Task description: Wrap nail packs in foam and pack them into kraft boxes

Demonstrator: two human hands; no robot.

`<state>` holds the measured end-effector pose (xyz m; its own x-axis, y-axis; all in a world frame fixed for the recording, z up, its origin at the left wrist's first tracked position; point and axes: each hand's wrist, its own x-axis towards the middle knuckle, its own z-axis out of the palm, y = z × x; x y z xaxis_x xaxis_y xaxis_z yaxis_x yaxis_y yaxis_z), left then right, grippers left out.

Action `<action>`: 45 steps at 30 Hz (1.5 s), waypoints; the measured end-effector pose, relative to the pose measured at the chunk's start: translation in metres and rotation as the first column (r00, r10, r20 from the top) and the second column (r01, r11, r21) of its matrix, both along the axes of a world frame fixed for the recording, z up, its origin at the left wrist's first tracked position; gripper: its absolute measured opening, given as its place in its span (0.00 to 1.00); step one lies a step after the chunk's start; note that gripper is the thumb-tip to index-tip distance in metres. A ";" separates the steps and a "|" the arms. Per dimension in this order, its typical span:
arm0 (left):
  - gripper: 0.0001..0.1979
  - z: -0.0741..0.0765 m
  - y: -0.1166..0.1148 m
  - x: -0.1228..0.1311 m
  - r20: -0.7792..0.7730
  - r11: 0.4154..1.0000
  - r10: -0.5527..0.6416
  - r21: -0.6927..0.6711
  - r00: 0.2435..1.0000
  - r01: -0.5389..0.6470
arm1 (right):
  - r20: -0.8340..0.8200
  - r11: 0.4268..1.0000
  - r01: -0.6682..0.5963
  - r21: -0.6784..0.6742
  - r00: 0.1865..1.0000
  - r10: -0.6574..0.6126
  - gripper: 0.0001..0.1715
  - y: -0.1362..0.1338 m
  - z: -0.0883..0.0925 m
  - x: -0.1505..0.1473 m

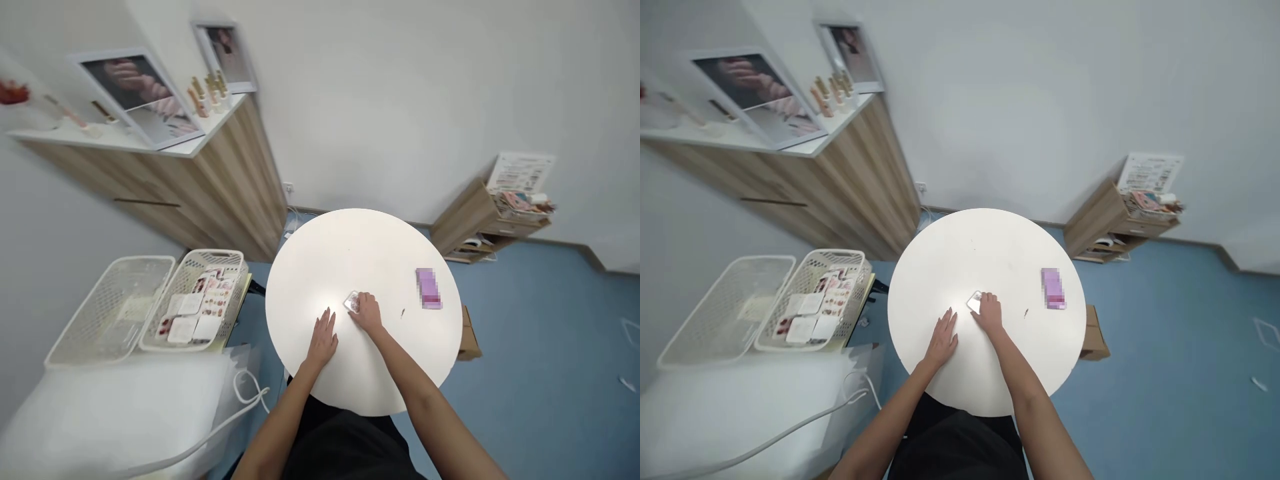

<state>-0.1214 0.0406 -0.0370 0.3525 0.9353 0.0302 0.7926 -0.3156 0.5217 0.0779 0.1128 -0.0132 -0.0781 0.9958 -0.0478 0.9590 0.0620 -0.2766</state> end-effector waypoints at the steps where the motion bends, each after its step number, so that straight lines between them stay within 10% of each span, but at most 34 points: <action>1: 0.33 -0.001 -0.004 0.002 0.005 0.999 0.051 0.005 0.999 -0.051 | 0.006 0.999 0.047 -0.003 0.999 -0.047 0.28 0.004 -0.002 0.007; 8: 0.24 0.000 -0.055 -0.028 0.048 0.896 0.440 0.042 0.897 -0.441 | -0.102 0.958 0.200 0.206 0.978 -0.182 0.44 0.009 -0.016 0.019; 20: 0.24 0.023 -0.177 -0.165 -0.124 0.512 0.859 0.157 0.497 -0.845 | -0.203 0.808 -0.518 0.280 0.791 0.577 0.31 -0.038 0.004 -0.151; 26: 0.27 0.025 -0.212 -0.224 -0.249 0.564 0.816 0.144 0.522 -0.813 | -0.199 0.626 -0.739 0.246 0.594 0.779 0.29 -0.095 0.018 -0.246; 33: 0.21 0.023 -0.223 -0.259 -0.053 0.580 0.814 0.122 0.578 -0.806 | -0.133 0.468 -0.866 0.177 0.450 0.883 0.32 -0.132 0.026 -0.315; 38: 0.19 0.043 -0.229 -0.275 0.090 0.617 0.773 0.122 0.628 -0.777 | -0.097 0.535 -0.836 0.122 0.526 0.845 0.34 -0.140 0.028 -0.341; 45: 0.21 0.080 -0.215 -0.255 0.153 0.810 0.538 0.179 0.829 -0.558 | -0.168 0.561 -0.797 0.222 0.536 0.827 0.33 -0.115 0.034 -0.323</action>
